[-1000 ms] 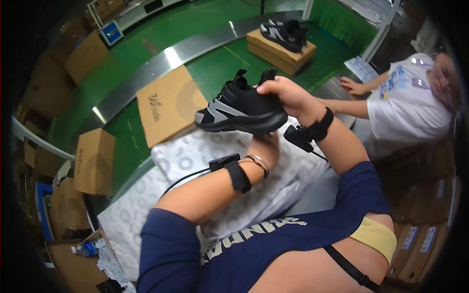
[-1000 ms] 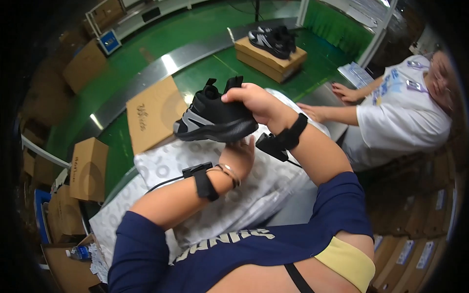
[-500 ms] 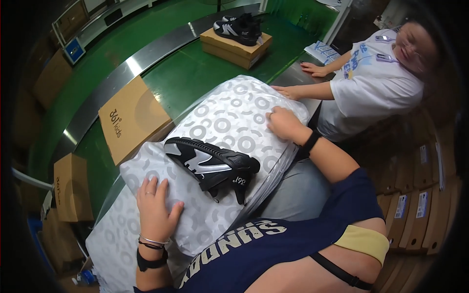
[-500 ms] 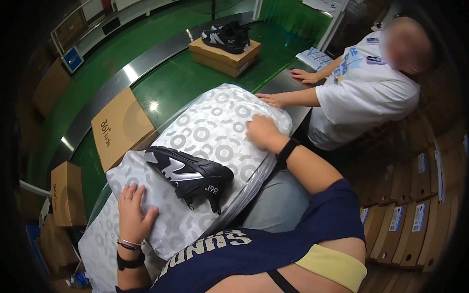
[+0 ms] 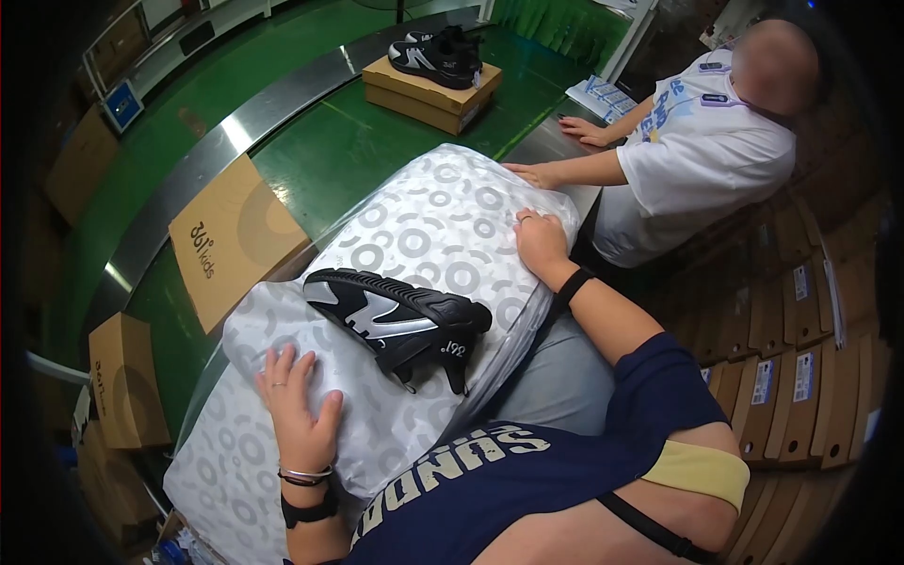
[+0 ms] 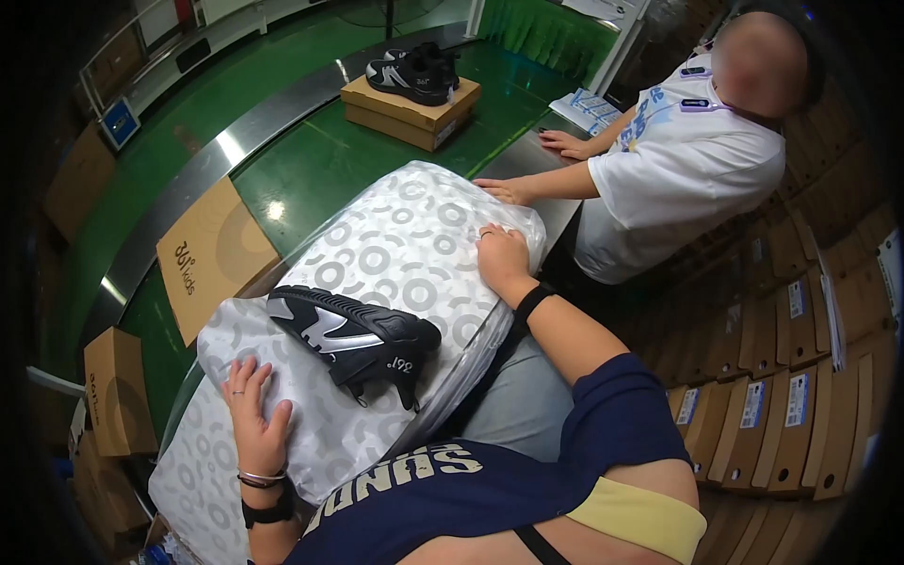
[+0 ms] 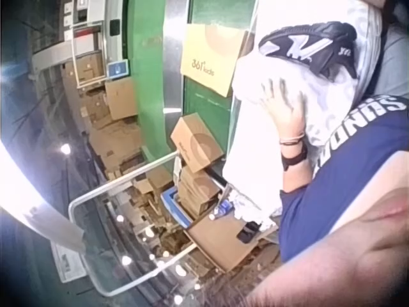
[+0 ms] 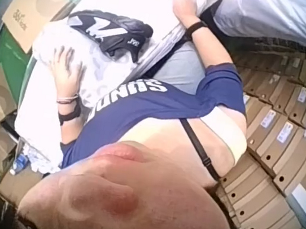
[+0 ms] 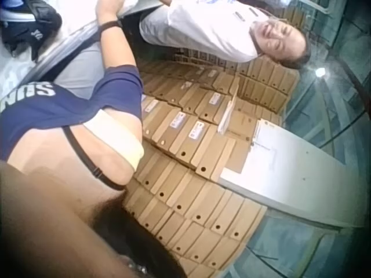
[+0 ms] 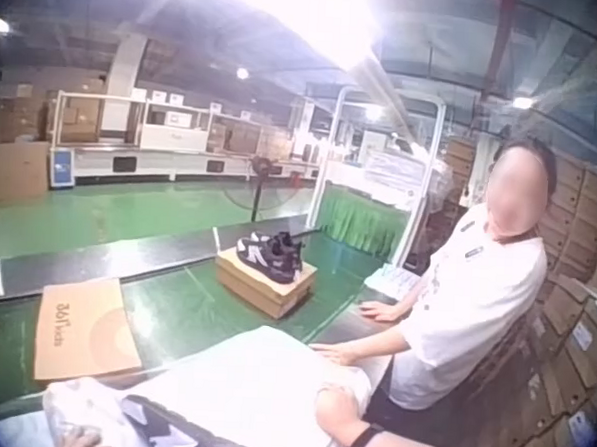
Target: Packing finished shoes into boxes with tissue paper on a manufacturing line.
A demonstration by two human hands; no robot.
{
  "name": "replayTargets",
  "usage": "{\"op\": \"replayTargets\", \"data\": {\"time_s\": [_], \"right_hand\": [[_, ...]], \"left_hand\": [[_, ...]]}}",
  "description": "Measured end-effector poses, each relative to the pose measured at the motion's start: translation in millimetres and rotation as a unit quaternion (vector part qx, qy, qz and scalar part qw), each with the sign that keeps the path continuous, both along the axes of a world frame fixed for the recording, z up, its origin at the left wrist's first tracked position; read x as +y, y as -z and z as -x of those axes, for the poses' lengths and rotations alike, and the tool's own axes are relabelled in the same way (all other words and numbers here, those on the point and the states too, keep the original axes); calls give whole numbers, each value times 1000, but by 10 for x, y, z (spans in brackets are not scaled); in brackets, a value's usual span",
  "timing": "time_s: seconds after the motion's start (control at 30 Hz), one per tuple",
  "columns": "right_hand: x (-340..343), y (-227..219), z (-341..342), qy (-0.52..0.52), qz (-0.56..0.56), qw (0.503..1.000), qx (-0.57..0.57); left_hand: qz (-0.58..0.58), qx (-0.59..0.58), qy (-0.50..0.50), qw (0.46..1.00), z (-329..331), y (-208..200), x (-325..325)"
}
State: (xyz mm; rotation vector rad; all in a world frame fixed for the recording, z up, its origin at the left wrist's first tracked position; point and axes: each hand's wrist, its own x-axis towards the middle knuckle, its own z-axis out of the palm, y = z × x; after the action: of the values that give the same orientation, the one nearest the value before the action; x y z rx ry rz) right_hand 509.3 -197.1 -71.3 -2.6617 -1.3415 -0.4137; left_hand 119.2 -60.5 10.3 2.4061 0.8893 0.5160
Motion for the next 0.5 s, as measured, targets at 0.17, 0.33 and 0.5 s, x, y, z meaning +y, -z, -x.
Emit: {"op": "replayTargets", "data": {"time_s": [0.17,0.33,0.5], "right_hand": [[38,-27,28,39,-4,999,-5],[68,-223,-31,0,-14,999,-36],[205,-1204,1087,-287,-205,921,-166]], "left_hand": [[-1,-12,-2,1000,-4,22,3],[-15,-22,-4,1000,-11,27,13],[14,-57,17,998,35,-264,-94]]}}
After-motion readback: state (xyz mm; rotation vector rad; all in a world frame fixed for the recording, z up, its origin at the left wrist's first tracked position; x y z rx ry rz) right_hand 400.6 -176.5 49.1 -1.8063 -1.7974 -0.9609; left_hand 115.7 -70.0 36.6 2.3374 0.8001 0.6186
